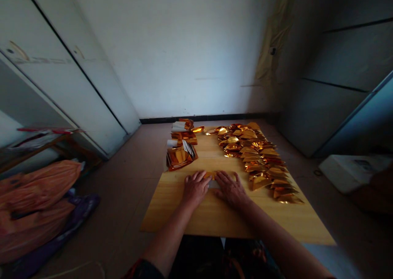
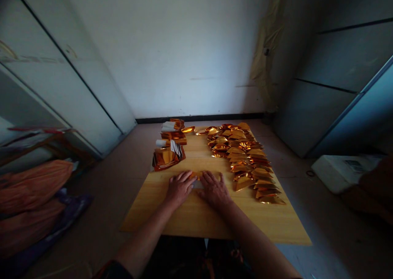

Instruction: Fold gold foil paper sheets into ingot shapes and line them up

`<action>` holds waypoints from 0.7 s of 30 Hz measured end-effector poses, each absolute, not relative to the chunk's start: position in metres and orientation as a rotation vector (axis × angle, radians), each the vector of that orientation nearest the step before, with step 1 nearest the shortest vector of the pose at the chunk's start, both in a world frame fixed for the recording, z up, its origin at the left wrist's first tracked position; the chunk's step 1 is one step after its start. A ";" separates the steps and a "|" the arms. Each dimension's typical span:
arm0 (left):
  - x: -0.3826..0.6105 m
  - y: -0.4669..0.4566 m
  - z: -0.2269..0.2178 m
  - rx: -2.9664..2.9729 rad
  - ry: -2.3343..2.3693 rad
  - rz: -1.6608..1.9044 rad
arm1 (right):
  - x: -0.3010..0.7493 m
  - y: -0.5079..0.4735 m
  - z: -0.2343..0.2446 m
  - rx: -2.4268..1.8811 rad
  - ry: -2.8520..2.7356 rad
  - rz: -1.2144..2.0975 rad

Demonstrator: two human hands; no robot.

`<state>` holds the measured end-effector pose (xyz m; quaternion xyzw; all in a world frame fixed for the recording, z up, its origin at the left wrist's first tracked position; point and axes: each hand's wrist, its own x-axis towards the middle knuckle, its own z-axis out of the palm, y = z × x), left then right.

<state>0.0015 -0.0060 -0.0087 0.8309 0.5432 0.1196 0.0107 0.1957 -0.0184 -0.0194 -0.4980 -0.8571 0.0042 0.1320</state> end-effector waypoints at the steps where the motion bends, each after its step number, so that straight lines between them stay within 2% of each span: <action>1: 0.001 -0.006 -0.009 2.581 1.709 0.373 | 0.197 -0.018 -0.020 -1.461 -2.474 0.011; 8: 0.002 -0.009 -0.008 2.546 1.745 0.359 | 0.197 -0.015 -0.016 -1.573 -2.398 0.033; 16: 0.000 -0.006 -0.009 2.512 1.743 0.265 | 0.164 -0.002 -0.008 -1.289 -2.464 0.164; 21: 0.001 -0.008 -0.009 2.521 1.751 0.310 | 0.177 -0.002 -0.013 -1.349 -2.434 0.145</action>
